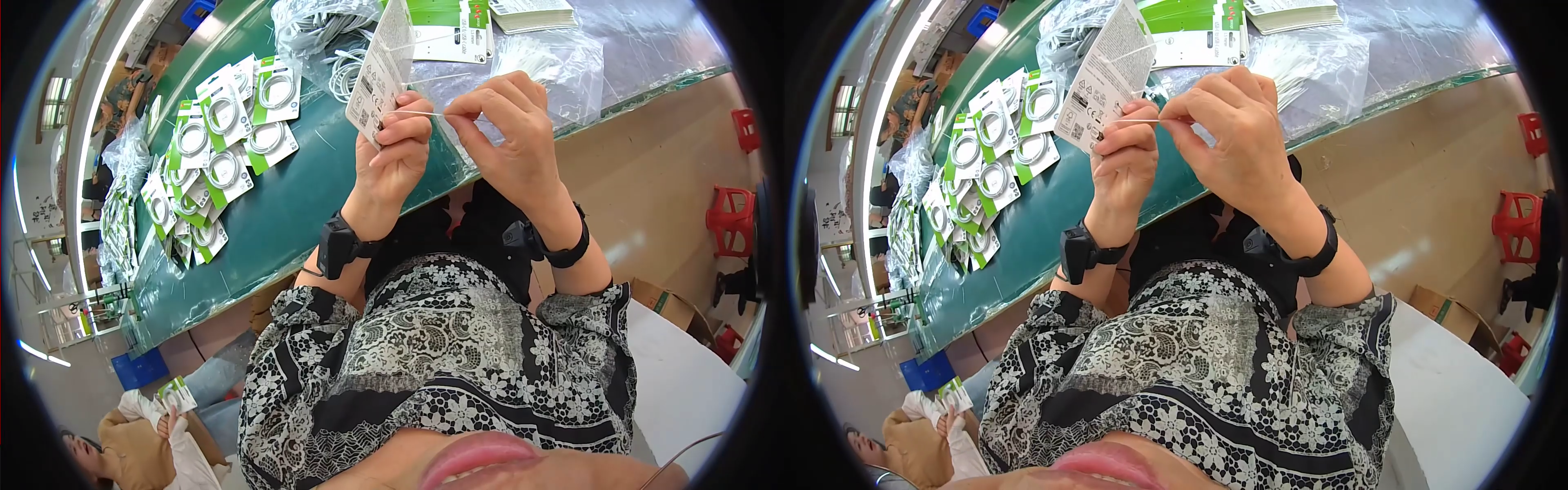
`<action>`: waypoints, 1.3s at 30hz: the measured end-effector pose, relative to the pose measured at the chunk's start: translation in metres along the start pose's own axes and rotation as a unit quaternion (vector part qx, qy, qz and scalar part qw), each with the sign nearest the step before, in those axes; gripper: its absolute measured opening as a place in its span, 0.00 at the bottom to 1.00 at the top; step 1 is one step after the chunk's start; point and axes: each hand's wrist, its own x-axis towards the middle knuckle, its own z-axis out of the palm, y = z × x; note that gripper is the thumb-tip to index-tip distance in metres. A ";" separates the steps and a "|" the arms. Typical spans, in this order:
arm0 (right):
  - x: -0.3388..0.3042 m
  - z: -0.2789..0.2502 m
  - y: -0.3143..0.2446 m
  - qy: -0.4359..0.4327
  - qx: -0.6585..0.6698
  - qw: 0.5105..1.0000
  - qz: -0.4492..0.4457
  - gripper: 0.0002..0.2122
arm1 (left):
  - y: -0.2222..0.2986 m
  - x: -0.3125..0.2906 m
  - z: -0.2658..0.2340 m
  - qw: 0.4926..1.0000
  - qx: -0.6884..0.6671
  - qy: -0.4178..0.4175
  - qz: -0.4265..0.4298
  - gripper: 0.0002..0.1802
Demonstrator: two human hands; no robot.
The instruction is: The person packages USB cables by inserting a cable into a cardboard backing and securing it with a plastic zip tie. They thread the tie through the holes, pull it tight around the cable, and place the finished item into a cardboard box.
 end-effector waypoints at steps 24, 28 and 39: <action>-0.029 0.081 0.045 -0.215 0.230 0.948 -0.040 0.18 | -0.014 -0.096 0.008 0.832 0.488 0.077 0.252 0.22; -0.021 0.092 0.042 -0.267 0.239 0.930 -0.082 0.19 | -0.011 -0.112 0.013 0.800 0.532 0.087 0.263 0.26; -0.030 0.105 0.036 -0.239 0.258 0.935 0.033 0.19 | -0.016 -0.115 0.019 0.761 0.566 0.119 0.294 0.28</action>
